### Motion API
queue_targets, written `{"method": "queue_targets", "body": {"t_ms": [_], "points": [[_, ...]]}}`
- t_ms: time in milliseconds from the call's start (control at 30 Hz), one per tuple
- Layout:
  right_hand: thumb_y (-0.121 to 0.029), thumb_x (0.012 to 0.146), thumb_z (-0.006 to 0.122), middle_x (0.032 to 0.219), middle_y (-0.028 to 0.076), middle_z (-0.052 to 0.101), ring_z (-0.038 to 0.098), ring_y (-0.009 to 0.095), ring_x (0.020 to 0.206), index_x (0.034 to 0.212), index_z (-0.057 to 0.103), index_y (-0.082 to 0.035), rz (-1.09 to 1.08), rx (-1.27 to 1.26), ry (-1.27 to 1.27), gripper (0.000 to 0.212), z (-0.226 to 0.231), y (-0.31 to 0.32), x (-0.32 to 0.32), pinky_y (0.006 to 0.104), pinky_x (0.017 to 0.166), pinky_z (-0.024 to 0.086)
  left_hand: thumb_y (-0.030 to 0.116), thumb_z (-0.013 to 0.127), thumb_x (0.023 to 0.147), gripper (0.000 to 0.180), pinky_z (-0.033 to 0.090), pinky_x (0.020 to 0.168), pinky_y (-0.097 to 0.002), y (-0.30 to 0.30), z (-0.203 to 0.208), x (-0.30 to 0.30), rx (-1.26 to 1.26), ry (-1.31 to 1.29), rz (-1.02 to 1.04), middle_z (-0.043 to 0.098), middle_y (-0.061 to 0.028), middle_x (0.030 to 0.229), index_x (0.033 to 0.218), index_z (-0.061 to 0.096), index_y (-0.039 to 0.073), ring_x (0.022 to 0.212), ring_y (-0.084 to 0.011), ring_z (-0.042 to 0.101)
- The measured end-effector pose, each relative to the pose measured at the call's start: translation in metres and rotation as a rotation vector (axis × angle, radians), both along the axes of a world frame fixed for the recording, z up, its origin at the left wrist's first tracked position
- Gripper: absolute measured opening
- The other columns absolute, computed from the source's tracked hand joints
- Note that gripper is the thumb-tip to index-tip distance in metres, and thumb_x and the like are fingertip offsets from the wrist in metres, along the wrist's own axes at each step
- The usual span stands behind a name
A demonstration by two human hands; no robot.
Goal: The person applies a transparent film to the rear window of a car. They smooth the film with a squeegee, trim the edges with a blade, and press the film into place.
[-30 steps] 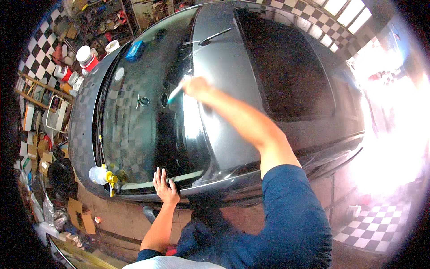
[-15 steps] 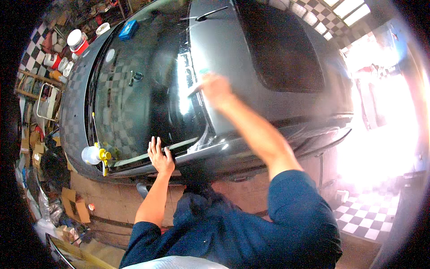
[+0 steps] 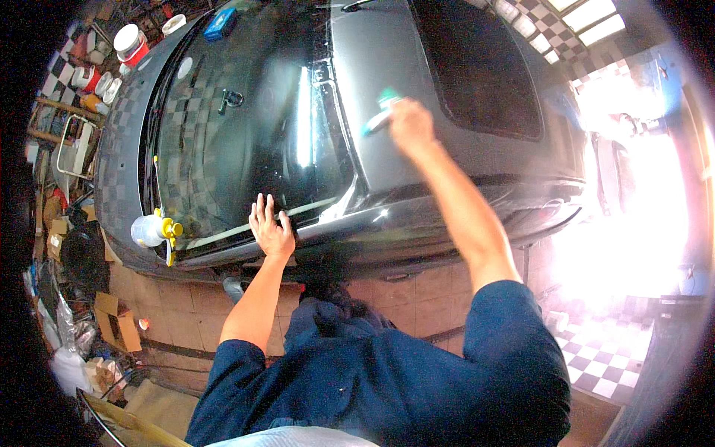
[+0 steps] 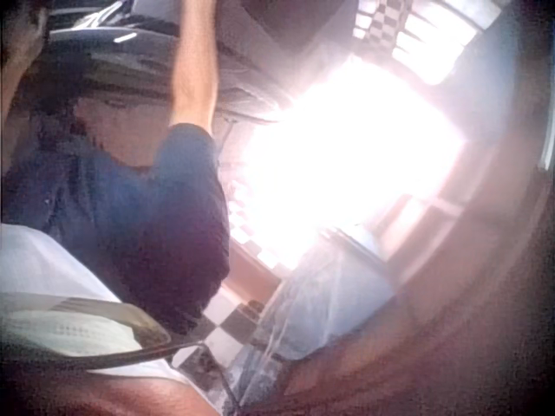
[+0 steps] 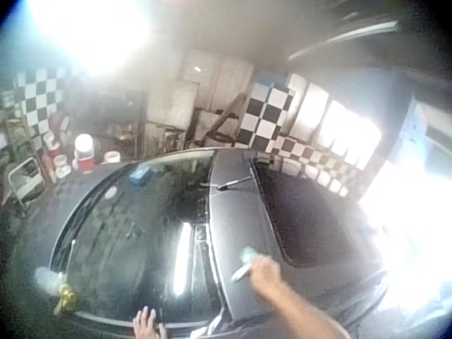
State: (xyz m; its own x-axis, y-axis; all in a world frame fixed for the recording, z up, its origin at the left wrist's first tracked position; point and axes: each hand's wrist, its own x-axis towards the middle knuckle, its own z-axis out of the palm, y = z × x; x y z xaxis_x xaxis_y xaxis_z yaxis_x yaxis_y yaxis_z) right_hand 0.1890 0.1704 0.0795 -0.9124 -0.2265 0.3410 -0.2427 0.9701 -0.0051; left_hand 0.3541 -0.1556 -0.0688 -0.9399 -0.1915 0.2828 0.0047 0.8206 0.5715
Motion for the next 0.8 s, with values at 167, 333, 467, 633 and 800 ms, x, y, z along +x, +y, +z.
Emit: {"method": "queue_targets", "body": {"t_ms": [167,333,467,633,800], "points": [[-0.009,0.082,0.053,0.092,0.013,0.065,0.065,0.030,0.087,0.107,0.064,-0.007,0.371,-0.130,-0.339,0.028,-0.007,-0.139,0.100,0.0416,0.076,0.054,0.019,0.054,0.090,0.046,0.027,0.110,-0.0478,-0.005,0.001,0.005,-0.062,-0.042,0.025,0.041,-0.0109,0.146,0.135,0.050,0.010,0.132,-0.0362,0.037],[-0.016,0.092,0.056,0.096,0.008,0.068,0.066,0.023,0.084,0.113,0.065,-0.009,-0.379,-1.171,-0.426,0.023,0.058,-0.034,0.077,0.0356,0.077,0.053,0.023,0.054,0.089,0.048,0.022,0.113,-0.0518,-0.008,-0.008,0.006,-0.002,-0.008,0.026,0.039,-0.0100,0.148,0.136,0.050,0.011,0.136,-0.0347,0.034],[-0.013,0.082,0.065,0.093,0.015,0.067,0.066,0.035,0.086,0.105,0.066,-0.011,-0.412,0.054,0.030,0.024,0.046,0.098,0.080,0.0451,0.074,0.051,0.023,0.054,0.089,0.047,0.023,0.112,-0.0523,-0.001,-0.008,0.004,-0.001,-0.007,0.018,0.040,-0.0096,0.148,0.135,0.051,0.012,0.135,-0.0352,0.035],[-0.016,0.087,0.052,0.088,0.017,0.062,0.061,0.034,0.084,0.095,0.062,-0.004,-0.150,-0.095,-0.200,0.017,0.009,-0.020,0.137,0.0467,0.071,0.049,0.023,0.055,0.089,0.047,0.024,0.111,-0.0523,-0.007,-0.011,0.006,-0.018,0.005,0.021,0.041,-0.0101,0.146,0.134,0.051,0.011,0.135,-0.0355,0.036],[-0.015,0.092,0.049,0.095,0.016,0.063,0.063,0.032,0.088,0.103,0.063,-0.003,0.265,-0.151,-0.292,0.022,-0.014,-0.146,0.172,0.0409,0.081,0.053,0.023,0.054,0.090,0.047,0.025,0.111,-0.0499,-0.005,-0.008,0.002,-0.018,0.015,0.007,0.042,-0.0106,0.146,0.134,0.051,0.010,0.133,-0.0361,0.037]]}}
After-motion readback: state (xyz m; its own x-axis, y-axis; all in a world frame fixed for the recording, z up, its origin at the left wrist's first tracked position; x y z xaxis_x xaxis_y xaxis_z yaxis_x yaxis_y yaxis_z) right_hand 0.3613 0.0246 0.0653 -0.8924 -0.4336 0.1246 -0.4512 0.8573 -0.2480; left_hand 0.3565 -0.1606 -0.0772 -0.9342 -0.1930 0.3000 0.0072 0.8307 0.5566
